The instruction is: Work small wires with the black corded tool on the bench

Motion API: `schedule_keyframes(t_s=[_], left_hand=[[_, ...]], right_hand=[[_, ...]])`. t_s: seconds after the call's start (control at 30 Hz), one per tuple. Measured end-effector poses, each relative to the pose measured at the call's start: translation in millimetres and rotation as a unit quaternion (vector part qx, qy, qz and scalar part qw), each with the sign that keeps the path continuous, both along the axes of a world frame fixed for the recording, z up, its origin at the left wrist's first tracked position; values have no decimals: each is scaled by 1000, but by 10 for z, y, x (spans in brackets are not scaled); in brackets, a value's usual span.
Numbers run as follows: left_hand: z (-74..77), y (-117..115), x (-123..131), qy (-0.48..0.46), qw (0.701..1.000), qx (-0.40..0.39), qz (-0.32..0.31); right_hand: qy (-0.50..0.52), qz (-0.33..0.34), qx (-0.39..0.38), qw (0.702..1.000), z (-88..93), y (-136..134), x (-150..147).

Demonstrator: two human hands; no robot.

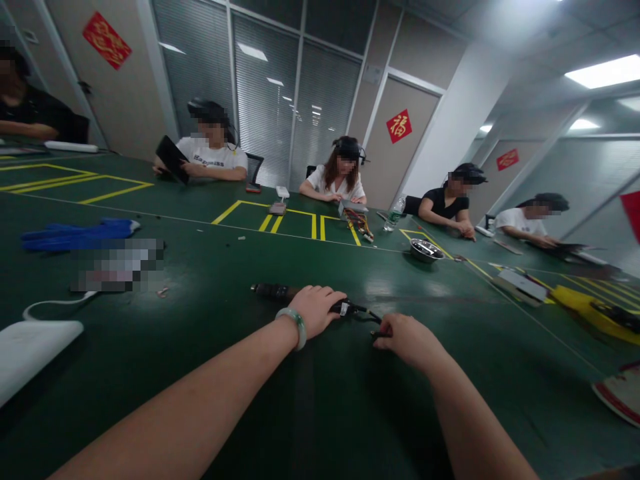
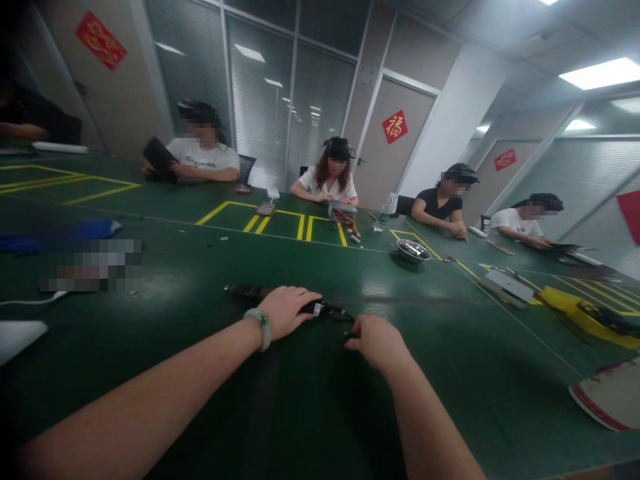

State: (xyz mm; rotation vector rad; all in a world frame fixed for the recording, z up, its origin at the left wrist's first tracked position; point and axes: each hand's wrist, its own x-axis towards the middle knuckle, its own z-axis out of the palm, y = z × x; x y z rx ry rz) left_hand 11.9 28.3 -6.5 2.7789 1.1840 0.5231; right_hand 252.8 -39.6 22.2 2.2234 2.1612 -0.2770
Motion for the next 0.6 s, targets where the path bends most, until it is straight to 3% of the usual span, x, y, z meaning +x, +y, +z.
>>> schedule_keyframes(t_s=[0.17,0.27,0.37,0.47,0.6], left_hand=[[96,19,-71,17,999,-44,16],[181,28,-159,49,994,-84,46],[257,31,-236,85,988,-105,72],[290,9,-237,90,990,-85,67],[244,-70,-106,33,998,-30,49]], right_hand=[[20,-15,11,1000,23,-8,-90],[71,-51,94,992,-12,55,-190],[147,-40,164,975,-84,122,-277],[200,-10,124,972,-172,165,-336],[189,-6,111,976,-222,176,-377]])
